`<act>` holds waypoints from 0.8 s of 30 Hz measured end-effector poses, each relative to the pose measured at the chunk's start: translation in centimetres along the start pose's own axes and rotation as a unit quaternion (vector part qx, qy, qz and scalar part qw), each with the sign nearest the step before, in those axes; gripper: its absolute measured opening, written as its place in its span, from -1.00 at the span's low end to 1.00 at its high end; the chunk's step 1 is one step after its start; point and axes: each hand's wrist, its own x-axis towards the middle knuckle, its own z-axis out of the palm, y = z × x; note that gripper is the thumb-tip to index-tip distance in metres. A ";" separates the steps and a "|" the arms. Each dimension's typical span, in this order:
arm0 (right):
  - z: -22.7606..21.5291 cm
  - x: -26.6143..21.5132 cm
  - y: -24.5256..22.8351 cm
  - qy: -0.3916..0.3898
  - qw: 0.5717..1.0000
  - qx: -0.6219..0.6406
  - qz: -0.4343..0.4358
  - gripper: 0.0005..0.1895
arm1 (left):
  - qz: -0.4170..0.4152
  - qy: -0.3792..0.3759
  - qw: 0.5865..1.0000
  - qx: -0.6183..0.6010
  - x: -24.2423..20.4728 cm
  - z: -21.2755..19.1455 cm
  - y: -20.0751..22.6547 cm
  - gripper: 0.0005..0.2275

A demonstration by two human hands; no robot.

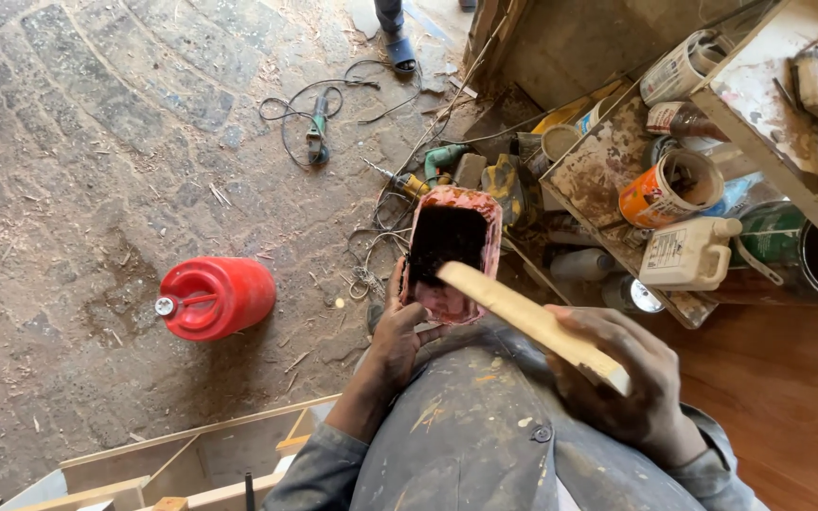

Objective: Mix paint or stain in a container using a wooden stick and handle the container lid

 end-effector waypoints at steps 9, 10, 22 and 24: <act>-0.1 0.0 -0.3 0.010 1.000 -0.002 -0.009 -0.61 | 0.004 0.004 1.000 -0.008 -0.6 0.6 0.0 -0.10; -0.5 -0.1 -0.5 -0.004 1.000 0.012 0.009 -0.61 | 0.004 0.005 1.000 -0.010 -0.5 0.4 -0.2 -0.11; 0.3 -0.5 0.5 -0.018 0.999 0.027 0.031 -0.59 | -0.013 0.000 1.000 0.007 -0.1 0.5 -0.1 -0.10; 0.9 -0.6 0.9 -0.011 0.999 0.023 0.048 -0.57 | -0.018 -0.004 1.000 -0.002 -0.5 0.7 0.2 -0.09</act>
